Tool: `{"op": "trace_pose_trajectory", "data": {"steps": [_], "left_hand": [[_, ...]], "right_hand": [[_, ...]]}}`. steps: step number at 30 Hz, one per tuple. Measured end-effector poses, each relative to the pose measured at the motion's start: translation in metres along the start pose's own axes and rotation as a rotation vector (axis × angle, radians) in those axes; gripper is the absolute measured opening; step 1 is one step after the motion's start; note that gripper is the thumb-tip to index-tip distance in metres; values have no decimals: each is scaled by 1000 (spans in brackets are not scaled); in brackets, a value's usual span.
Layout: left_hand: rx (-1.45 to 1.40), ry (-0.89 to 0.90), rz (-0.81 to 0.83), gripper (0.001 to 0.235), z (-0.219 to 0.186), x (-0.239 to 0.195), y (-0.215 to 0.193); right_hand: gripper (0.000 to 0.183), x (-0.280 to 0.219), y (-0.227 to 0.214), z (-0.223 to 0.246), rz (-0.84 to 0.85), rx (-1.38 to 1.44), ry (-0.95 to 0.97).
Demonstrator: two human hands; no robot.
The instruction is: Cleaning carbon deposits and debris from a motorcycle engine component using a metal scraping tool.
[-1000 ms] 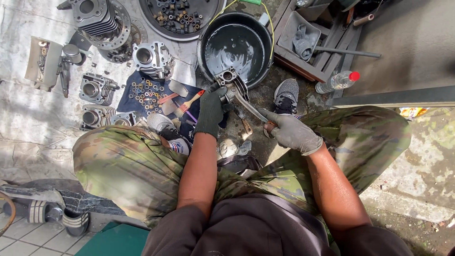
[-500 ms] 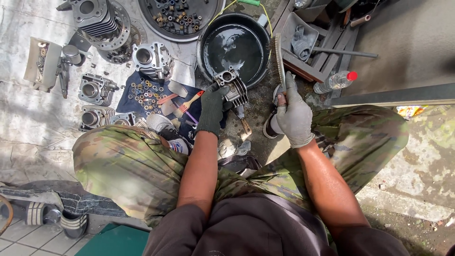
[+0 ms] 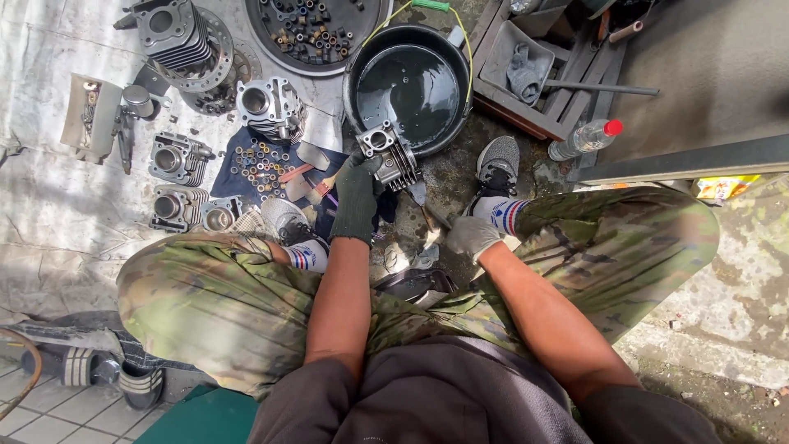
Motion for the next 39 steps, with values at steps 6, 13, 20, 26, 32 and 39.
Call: {"op": "trace_pose_trajectory", "data": {"steps": [6, 13, 20, 26, 32, 39], "left_hand": [[-43, 10, 77, 42, -60, -31, 16], [-297, 95, 133, 42, -87, -46, 11], [-547, 73, 50, 33, -88, -38, 1], [-622, 20, -21, 22, -70, -32, -16], [-582, -6, 18, 22, -40, -15, -6], [-600, -53, -39, 25, -2, -10, 1]], "right_hand": [[41, -9, -8, 58, 19, -118, -221], [38, 39, 4, 68, -94, -135, -295], [44, -27, -53, 65, -62, -121, -128], [51, -51, -126, 12, -148, 346, 59], [45, -36, -119, -17, -252, 658, 4], [48, -122, -173, -71, -300, 473, 276]]}}
Point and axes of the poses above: each hand's wrist, its own x-axis towards the middle knuckle, its own y-axis out of the palm, z = x × y, the point moved 9 cm from there along x, towards the middle knuckle, and after that the axes turned 9 degrees about y, right-handed, at the moved point
